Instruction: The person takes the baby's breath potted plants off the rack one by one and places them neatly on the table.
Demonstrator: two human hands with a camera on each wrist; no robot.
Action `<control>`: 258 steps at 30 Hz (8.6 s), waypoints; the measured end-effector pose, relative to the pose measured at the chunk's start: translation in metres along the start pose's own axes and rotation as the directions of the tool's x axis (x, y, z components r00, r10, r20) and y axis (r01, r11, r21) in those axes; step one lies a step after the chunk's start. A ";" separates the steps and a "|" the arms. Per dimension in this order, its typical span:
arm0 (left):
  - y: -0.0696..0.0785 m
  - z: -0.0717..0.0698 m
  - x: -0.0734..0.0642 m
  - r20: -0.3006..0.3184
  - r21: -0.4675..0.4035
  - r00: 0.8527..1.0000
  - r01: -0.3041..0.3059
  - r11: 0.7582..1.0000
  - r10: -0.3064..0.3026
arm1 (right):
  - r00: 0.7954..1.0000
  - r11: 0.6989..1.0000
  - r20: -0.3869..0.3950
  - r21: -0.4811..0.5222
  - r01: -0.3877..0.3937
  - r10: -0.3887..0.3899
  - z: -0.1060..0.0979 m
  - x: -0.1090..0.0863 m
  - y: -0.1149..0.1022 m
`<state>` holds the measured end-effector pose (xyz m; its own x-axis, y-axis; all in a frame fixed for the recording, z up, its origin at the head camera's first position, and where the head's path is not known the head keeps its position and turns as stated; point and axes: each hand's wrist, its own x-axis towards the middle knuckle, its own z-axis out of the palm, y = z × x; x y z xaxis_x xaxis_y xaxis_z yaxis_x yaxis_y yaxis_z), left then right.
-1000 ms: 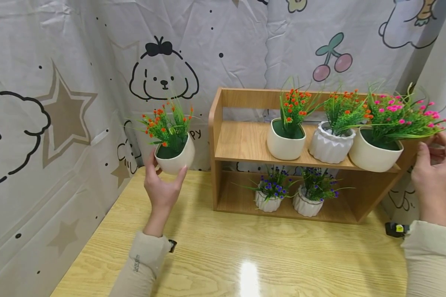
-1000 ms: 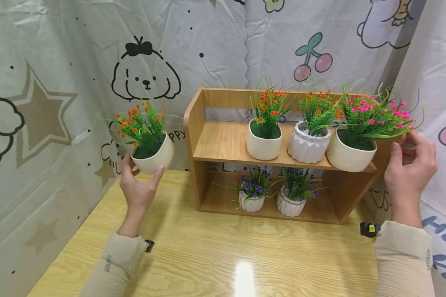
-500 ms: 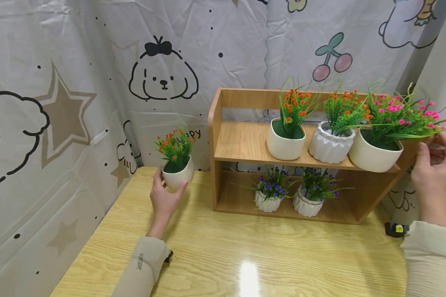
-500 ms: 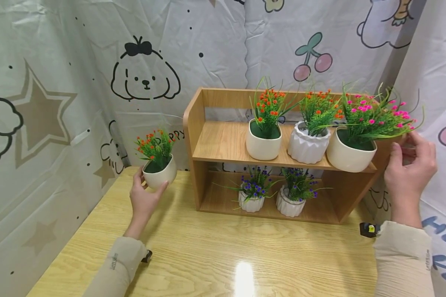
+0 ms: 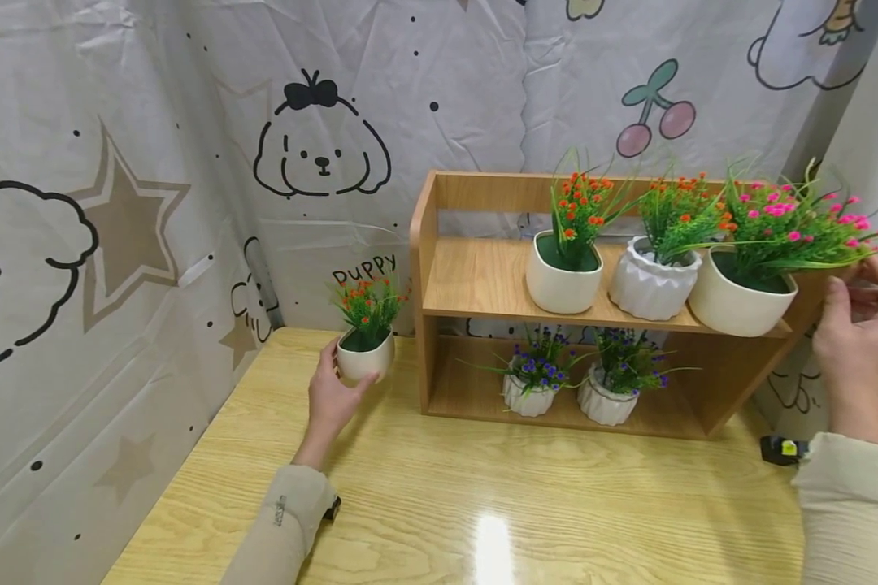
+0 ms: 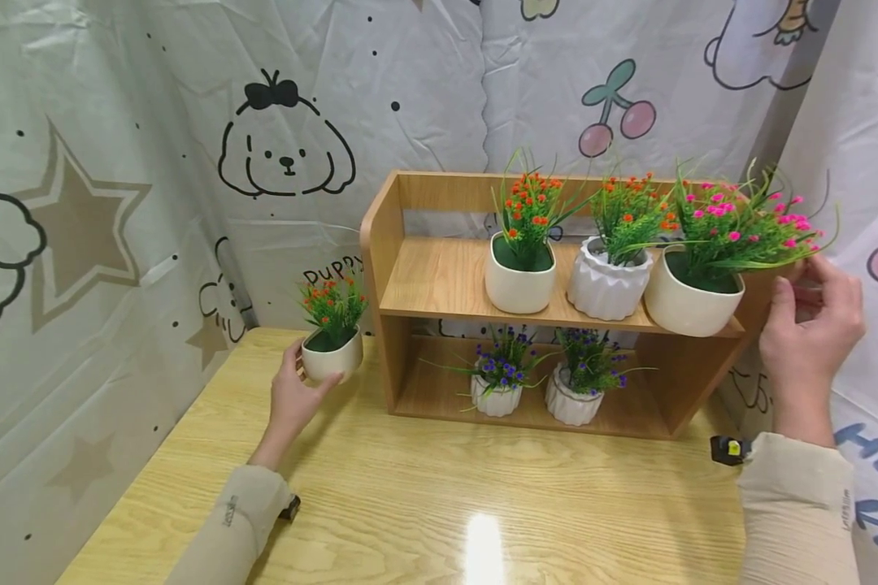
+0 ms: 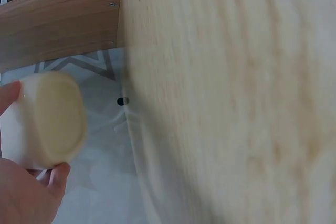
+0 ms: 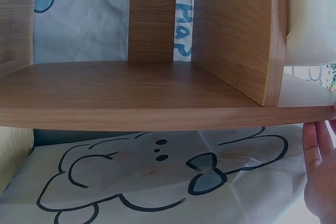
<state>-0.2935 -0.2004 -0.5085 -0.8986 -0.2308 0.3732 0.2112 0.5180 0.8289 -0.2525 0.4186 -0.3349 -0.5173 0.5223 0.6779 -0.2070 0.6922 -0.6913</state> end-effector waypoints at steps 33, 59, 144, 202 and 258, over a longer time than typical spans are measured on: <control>-0.012 0.007 -0.004 0.297 -0.022 0.952 0.079 0.997 -0.069 | 1.000 0.999 -0.017 0.032 -0.019 0.020 0.001 0.002 -0.002; -0.022 -0.003 -0.007 0.372 0.021 0.921 0.116 0.993 -0.116 | 0.998 0.998 0.008 0.019 -0.060 0.060 0.001 -0.001 -0.005; 0.281 0.142 0.023 0.273 -0.204 0.925 -0.212 0.956 0.264 | 0.993 0.996 -0.083 0.017 0.088 -0.087 -0.002 -0.013 -0.042; 0.260 0.074 -0.003 0.188 -0.371 0.881 -0.346 0.862 0.434 | 0.995 0.997 -0.069 -0.012 0.077 -0.078 0.003 0.004 0.003; 0.155 -0.104 -0.022 -0.246 -0.172 0.920 -0.350 0.921 0.304 | 1.000 0.999 0.013 -0.052 -0.010 0.010 0.000 0.000 0.002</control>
<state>-0.2013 -0.2011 -0.3446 -0.6684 -0.2578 0.6977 0.5748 0.4163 0.7045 -0.2525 0.4198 -0.3362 -0.5303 0.5229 0.6674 -0.1583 0.7122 -0.6839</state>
